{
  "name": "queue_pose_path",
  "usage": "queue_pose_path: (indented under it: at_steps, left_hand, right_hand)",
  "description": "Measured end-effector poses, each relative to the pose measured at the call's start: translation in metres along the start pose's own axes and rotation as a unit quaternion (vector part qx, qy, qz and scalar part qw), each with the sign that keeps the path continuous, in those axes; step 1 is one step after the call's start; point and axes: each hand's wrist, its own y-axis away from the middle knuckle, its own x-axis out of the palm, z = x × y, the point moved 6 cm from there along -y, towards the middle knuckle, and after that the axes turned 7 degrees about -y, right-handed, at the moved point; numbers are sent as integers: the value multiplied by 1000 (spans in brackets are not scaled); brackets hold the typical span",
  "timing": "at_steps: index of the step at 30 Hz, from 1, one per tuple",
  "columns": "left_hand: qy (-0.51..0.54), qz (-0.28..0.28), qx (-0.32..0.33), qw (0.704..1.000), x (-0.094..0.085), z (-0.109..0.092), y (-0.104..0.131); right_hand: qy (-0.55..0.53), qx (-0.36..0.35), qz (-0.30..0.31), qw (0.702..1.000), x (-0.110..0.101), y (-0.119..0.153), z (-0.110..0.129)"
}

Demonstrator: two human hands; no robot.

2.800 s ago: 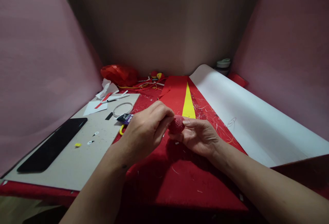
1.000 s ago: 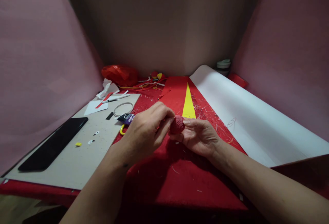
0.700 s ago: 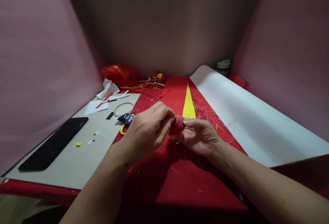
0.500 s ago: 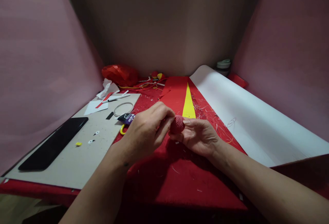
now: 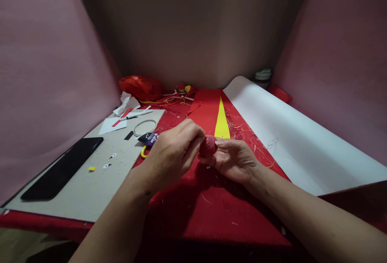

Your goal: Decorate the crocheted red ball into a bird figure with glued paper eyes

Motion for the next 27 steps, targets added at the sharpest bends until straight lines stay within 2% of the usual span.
queue_pose_path:
  at_steps: [7,27]
  left_hand:
    - [4,13,-4,1000,1,0,0]
    - [8,-5,-7,1000,-1,0,-1]
  right_hand:
    - [4,-3,-1,1000,0,-1,0]
    - [-5,-1,-6,1000,-2,-1,0]
